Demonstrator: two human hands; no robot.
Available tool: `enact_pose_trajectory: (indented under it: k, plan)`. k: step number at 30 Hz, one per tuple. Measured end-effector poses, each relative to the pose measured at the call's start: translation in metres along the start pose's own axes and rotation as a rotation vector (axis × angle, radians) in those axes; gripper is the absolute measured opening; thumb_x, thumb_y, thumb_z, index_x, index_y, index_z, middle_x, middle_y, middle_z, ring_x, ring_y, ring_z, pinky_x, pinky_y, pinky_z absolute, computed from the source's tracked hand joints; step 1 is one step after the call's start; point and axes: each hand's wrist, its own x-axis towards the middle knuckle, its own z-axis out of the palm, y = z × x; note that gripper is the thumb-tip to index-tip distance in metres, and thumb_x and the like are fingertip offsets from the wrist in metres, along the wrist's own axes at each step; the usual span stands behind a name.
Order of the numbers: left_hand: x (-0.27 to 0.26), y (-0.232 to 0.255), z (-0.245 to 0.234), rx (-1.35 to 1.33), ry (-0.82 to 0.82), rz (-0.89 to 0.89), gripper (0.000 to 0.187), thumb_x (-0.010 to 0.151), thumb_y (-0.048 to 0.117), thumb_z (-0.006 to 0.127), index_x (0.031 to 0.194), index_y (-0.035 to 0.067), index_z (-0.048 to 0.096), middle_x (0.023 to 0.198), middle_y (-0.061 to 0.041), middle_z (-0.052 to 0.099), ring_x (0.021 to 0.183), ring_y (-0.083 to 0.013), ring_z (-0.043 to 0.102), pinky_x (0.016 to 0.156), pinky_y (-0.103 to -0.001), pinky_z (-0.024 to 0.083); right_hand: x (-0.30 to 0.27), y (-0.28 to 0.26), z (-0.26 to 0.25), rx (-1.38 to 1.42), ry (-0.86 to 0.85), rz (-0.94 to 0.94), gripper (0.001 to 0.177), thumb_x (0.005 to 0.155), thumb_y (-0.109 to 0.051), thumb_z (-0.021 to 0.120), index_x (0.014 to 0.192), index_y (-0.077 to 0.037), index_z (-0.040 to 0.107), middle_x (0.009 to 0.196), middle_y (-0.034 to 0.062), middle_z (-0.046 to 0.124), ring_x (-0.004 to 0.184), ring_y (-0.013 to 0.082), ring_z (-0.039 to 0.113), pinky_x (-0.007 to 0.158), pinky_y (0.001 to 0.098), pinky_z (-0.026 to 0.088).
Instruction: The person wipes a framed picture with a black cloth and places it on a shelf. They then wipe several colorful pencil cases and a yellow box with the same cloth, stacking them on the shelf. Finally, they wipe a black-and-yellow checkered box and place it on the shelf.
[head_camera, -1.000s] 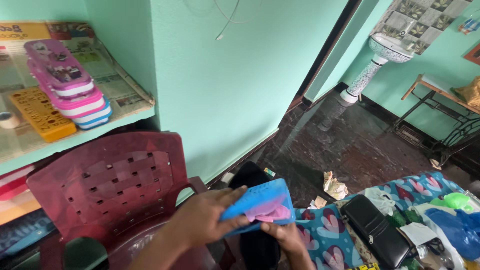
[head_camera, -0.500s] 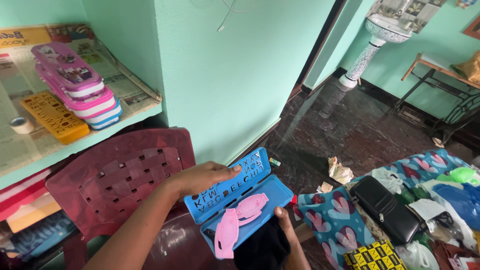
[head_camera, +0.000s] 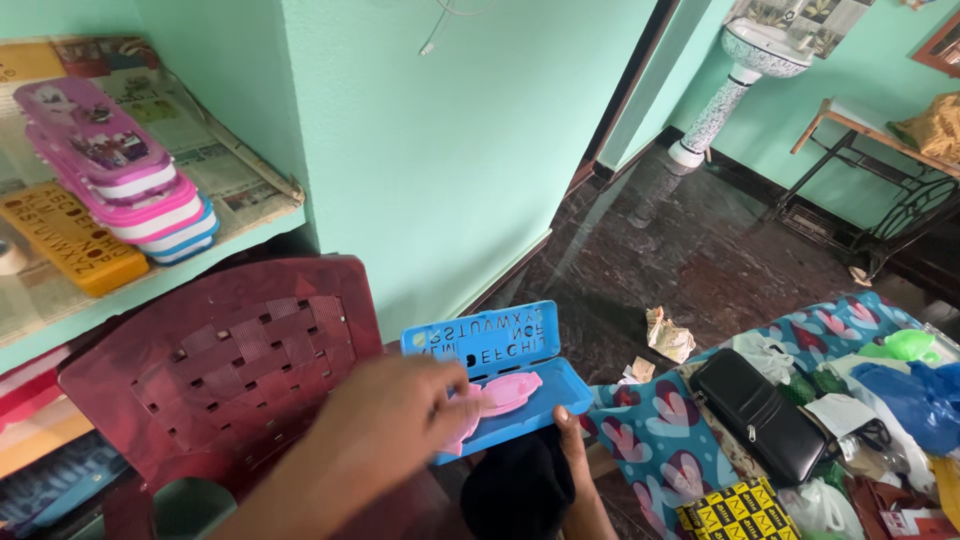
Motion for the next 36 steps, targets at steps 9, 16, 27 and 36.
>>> enact_pose_trajectory:
  k: [9, 16, 27, 36]
  plan:
    - [0.012, -0.021, 0.05, -0.027, -0.142, -0.032, 0.019, 0.094, 0.026, 0.06, 0.101, 0.01, 0.07, 0.085, -0.018, 0.072, 0.08, -0.0382, 0.069, 0.075, -0.052, 0.051, 0.002, -0.029, -0.014, -0.132, 0.031, -0.03, 0.092, 0.078, -0.049, 0.071, 0.149, 0.001, 0.041, 0.142, 0.021, 0.057, 0.128, 0.0327, 0.058, 0.108, 0.0464, 0.045]
    - [0.052, 0.006, 0.056, -0.391, 0.06, -0.188, 0.03, 0.096, 0.007, 0.051, 0.124, 0.012, 0.06, 0.08, -0.019, 0.068, 0.074, -0.0369, 0.071, 0.07, -0.05, 0.053, 0.007, -0.042, -0.015, -0.18, 0.023, -0.038, 0.086, 0.078, -0.043, 0.071, 0.146, 0.001, 0.043, 0.136, 0.0208, 0.061, 0.121, 0.0326, 0.061, 0.105, 0.0476, 0.047]
    - [0.049, 0.036, 0.122, 0.253, 0.167, 0.009, 0.032, 0.078, 0.005, 0.066, 0.11, 0.004, 0.065, 0.096, -0.016, 0.068, 0.097, -0.0375, 0.062, 0.079, -0.046, 0.054, 0.013, -0.054, -0.02, -0.282, -0.027, -0.037, 0.09, 0.078, -0.043, 0.071, 0.15, 0.001, 0.038, 0.143, 0.0201, 0.056, 0.129, 0.0314, 0.057, 0.108, 0.0474, 0.043]
    - [0.041, 0.033, 0.121, -0.071, 0.138, 0.096, 0.042, 0.088, 0.022, 0.072, 0.124, 0.004, 0.063, 0.108, -0.019, 0.065, 0.098, -0.039, 0.063, 0.081, -0.048, 0.051, 0.021, -0.046, -0.039, -0.232, -0.053, -0.065, 0.094, 0.077, -0.04, 0.076, 0.15, 0.004, 0.036, 0.141, 0.0236, 0.054, 0.129, 0.0348, 0.055, 0.108, 0.0483, 0.044]
